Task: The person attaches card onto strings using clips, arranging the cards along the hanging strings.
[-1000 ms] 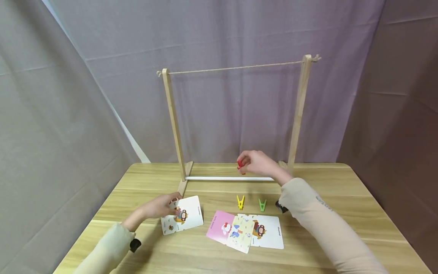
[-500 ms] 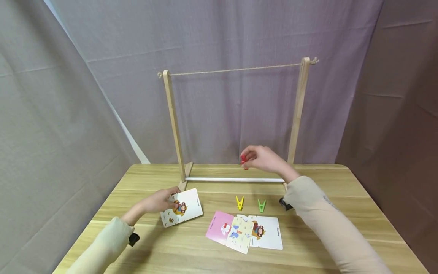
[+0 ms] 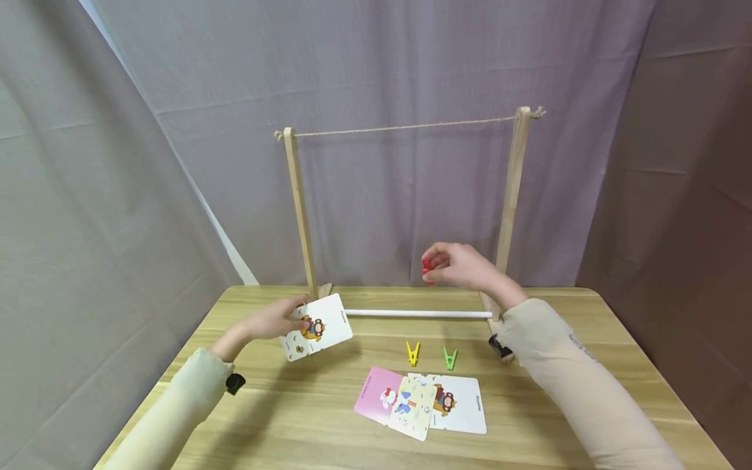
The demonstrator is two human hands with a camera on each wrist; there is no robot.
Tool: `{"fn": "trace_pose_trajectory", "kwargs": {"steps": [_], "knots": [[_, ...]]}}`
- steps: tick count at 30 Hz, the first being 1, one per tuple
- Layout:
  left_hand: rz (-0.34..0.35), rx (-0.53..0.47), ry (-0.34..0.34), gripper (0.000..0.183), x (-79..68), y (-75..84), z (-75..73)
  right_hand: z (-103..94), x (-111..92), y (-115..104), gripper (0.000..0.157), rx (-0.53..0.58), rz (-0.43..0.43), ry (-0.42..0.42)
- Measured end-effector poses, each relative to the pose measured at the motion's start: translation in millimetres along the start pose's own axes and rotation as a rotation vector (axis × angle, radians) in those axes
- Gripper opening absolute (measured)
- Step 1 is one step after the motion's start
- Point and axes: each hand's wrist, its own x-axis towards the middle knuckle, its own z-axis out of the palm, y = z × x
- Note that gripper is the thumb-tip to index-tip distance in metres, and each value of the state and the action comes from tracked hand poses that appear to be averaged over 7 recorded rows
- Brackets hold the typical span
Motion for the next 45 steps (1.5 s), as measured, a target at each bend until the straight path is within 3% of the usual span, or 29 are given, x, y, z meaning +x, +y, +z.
{"fn": "trace_pose_trajectory", "kwargs": {"steps": [7,16,38,45], "knots": [[-0.003,0.057,0.094,0.024,8.7,10.8,-35.2,-2.3,6.3,-5.9,0.028,-0.014,0.004,-0.011],[0.014,0.093,0.137,0.029,13.3,23.2,-64.0,-10.4,9.0,-11.5,0.029,-0.044,-0.008,0.008],[0.016,-0.007,0.296,0.018,22.4,44.3,-101.2,-31.6,10.2,-24.3,0.029,-0.051,-0.006,0.017],[0.036,-0.084,0.354,0.023,27.0,45.7,-110.5,-35.2,9.7,-27.5,0.032,-0.059,0.012,0.022]]}}
